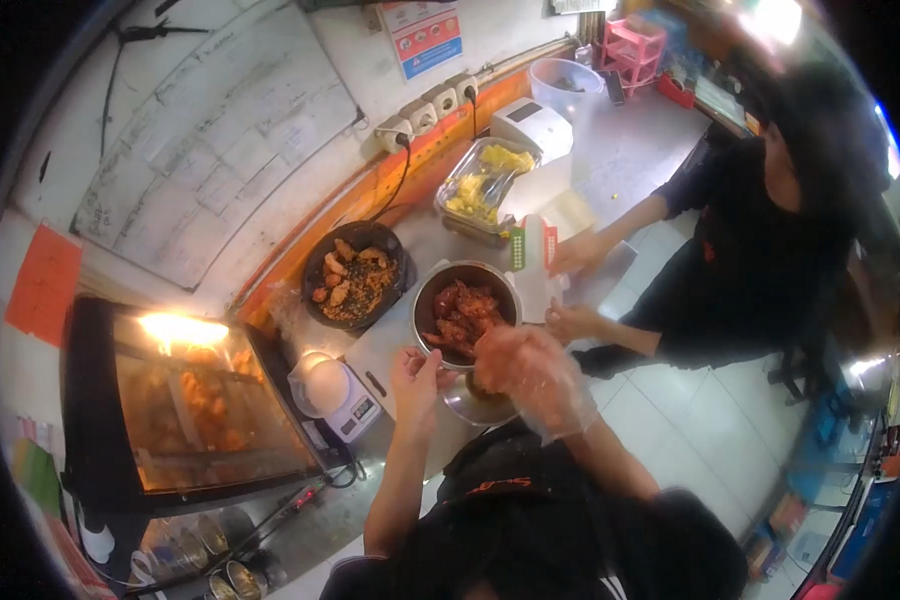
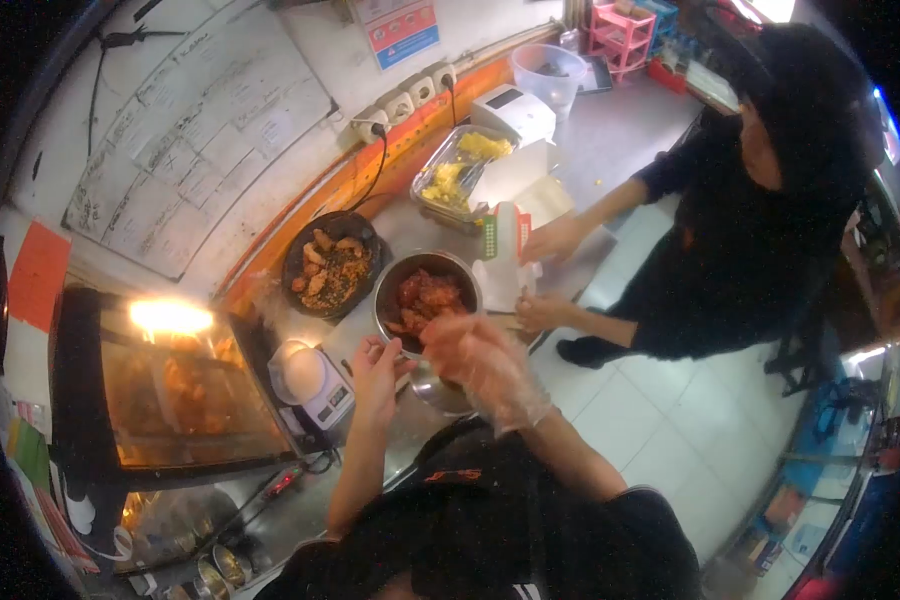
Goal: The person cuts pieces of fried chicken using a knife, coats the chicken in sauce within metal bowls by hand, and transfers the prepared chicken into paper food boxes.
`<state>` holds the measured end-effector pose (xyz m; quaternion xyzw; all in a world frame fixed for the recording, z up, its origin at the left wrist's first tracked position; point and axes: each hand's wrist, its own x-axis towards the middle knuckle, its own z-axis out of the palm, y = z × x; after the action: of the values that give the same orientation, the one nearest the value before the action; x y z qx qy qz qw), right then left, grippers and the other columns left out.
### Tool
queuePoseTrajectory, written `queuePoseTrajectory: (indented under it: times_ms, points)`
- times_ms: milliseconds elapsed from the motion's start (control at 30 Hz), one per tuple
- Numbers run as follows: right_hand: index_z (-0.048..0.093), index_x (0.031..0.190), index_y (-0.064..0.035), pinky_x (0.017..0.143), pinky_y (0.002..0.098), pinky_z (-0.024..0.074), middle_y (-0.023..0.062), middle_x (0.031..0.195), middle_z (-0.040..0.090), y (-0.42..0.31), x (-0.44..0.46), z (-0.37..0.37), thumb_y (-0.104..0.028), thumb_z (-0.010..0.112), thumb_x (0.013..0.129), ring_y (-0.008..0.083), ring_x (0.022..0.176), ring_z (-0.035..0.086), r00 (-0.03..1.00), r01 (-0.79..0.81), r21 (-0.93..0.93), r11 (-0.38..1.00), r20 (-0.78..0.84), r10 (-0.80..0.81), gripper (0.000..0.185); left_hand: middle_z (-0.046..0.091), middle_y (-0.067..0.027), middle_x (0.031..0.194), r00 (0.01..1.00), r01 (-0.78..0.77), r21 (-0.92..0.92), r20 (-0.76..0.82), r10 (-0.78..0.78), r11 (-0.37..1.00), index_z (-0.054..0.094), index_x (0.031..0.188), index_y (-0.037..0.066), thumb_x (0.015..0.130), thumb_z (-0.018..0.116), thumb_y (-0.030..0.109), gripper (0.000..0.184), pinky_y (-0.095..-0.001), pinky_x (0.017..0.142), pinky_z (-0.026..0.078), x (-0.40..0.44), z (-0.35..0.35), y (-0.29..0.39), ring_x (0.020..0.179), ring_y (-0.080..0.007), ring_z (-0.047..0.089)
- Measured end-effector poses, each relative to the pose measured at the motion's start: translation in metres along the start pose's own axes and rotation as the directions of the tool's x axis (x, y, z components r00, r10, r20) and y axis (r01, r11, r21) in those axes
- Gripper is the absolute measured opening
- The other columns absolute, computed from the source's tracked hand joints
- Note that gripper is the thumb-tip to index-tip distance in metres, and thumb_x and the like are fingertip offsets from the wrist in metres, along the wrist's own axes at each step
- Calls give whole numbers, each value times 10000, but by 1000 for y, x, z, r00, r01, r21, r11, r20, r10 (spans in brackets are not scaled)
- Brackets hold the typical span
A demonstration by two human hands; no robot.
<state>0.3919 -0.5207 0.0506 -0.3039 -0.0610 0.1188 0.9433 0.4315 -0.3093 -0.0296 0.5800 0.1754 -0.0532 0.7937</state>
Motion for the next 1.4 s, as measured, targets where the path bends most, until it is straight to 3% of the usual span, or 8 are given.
queuePoseTrajectory:
  times_ms: [133,667,867,933,967,1033,1133,1400]
  points:
    - [590,1282,0,959,367,503,141,1267,634,-12,-22,-14,-290,640,1002,215,1111,631,957,-250,20,968,159,244,405,602,-55,926,1000,-12,5,-1,12,1000,499,967,74,976,664,64,165,-292,656,621,21,29,6,789,-156,661]
    - [578,1313,10,953,361,509,150,1293,629,-22,-28,-42,-263,681,984,225,1111,637,957,-261,113,959,159,241,441,628,-78,969,971,-122,-103,-218,97,987,492,981,75,950,673,24,190,-327,706,649,47,15,-4,799,-196,676]
    - [587,1281,11,939,367,517,185,1296,631,-40,5,-51,-255,679,979,225,1112,645,976,-202,-192,960,36,213,413,618,-75,957,980,-86,-17,-183,81,996,485,957,58,967,654,34,170,-320,705,647,32,27,-2,829,-178,665]
    - [590,1231,68,875,419,534,225,1126,669,-50,45,-45,-160,650,933,273,987,673,980,141,-909,392,73,-182,380,608,-74,954,991,-81,9,-110,82,997,483,952,48,976,641,37,161,-310,707,644,26,30,-2,850,-166,659]
    - [590,1231,68,875,419,534,225,1126,669,-51,65,-46,-160,650,933,273,987,673,980,138,-911,388,70,-184,380,608,-74,954,991,-79,5,-105,79,997,483,952,48,976,641,37,161,-310,707,644,24,34,-3,850,-166,659]
    - [606,1154,77,856,453,552,274,1036,690,-41,107,-52,-124,626,875,369,930,702,908,364,-917,-162,388,-159,344,594,-48,942,992,-106,68,-62,111,992,507,942,78,970,654,40,154,-293,679,610,17,39,-3,789,-151,636]
    - [620,1088,72,815,488,559,256,950,709,-27,140,-46,-143,608,845,432,900,695,986,105,-916,-388,44,162,325,579,-42,929,991,-75,116,-105,87,990,506,943,74,973,649,41,150,-289,675,609,0,51,0,775,-146,629]
    - [751,969,-30,869,408,565,206,1072,730,20,145,-37,-259,644,852,337,957,733,905,207,-821,-532,-47,424,279,586,-102,988,975,-89,105,-195,108,990,469,930,28,963,641,2,177,-332,632,656,-24,16,-19,747,-215,699]
